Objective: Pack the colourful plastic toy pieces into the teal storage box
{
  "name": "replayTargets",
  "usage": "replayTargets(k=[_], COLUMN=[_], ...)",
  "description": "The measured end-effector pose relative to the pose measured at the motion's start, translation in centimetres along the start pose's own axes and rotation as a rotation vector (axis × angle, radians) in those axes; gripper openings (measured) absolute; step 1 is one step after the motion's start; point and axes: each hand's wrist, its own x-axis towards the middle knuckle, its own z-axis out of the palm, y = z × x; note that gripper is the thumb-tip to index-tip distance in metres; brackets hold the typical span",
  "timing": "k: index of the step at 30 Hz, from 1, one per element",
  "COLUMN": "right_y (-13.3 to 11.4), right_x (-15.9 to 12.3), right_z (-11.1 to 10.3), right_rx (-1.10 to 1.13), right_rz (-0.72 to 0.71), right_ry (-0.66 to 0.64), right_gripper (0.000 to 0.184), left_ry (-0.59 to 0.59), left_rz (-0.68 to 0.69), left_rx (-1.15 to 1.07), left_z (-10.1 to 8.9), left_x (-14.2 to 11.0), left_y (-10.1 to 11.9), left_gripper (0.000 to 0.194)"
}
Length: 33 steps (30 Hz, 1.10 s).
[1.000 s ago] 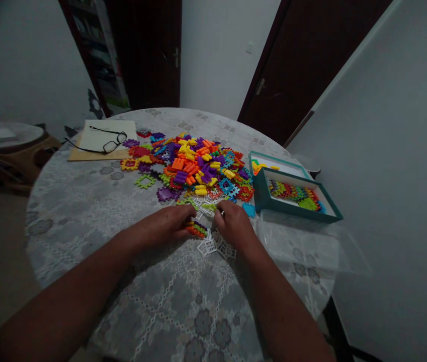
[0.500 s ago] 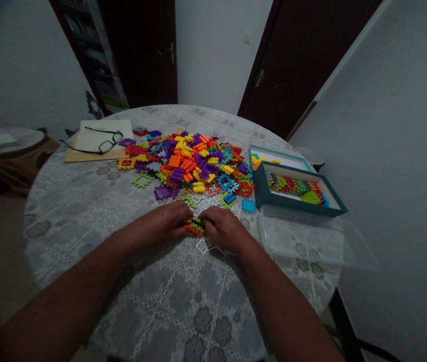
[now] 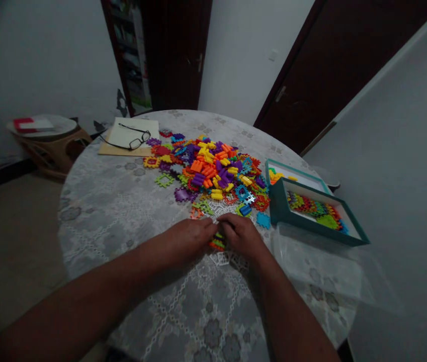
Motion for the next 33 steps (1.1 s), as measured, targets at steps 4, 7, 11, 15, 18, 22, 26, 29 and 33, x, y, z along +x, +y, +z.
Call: replayTargets(k=[4, 7, 11, 15, 18, 22, 26, 29, 33], right_y=[-0.1, -0.2, 0.1, 0.6, 0.9, 1.2, 1.2, 1.1, 0.9], right_x=[1.8, 3.7, 6.1, 7.3, 7.4, 7.1, 6.9, 6.8, 6.6], right_z=[-0.4, 0.0, 1.4, 2.6, 2.6, 2.4, 2.3, 2.1, 1.7], right_rx=[-0.071, -0.148, -0.332, -0.439, -0.4, -0.342, -0.211, -0.144, -0.189], right_rz=[-0.035, -0.093, -0.073, -0.006, -0.028, -0.053, 0.009, 0.036, -0.015], right_ry=[0.07, 0.03, -0.067, -0.129, -0.119, -0.108, -0.077, -0.079, -0.087], right_gripper=[0.023, 0.026, 0.038, 0.039, 0.026, 0.011, 0.03, 0.044, 0.016], left_ry=[-0.012, 0.017, 0.023, 0.03, 0.034, 0.013, 0.012, -0.001, 0.003], left_rz=[0.083, 0.117, 0.1, 0.082, 0.063, 0.041, 0.026, -0.005, -0.01], left_rx=[0.061, 0.105, 0.104, 0.063, 0.004, -0.058, -0.068, -0.041, -0.049], left_z=[0.8, 1.3, 1.5, 1.5, 1.3, 0.7, 0.0, -0.2, -0.2], left_x=[-0.3, -0.2, 0.1, 0.1, 0.1, 0.1, 0.1, 0.2, 0.6], left_y=[1.5, 1.5, 0.9, 0.5, 0.1, -0.3, -0.3, -0.4, -0.8], left_gripper=[0.04, 0.04, 0.039, 0.037, 0.04, 0.042, 0.037, 0.04, 0.04])
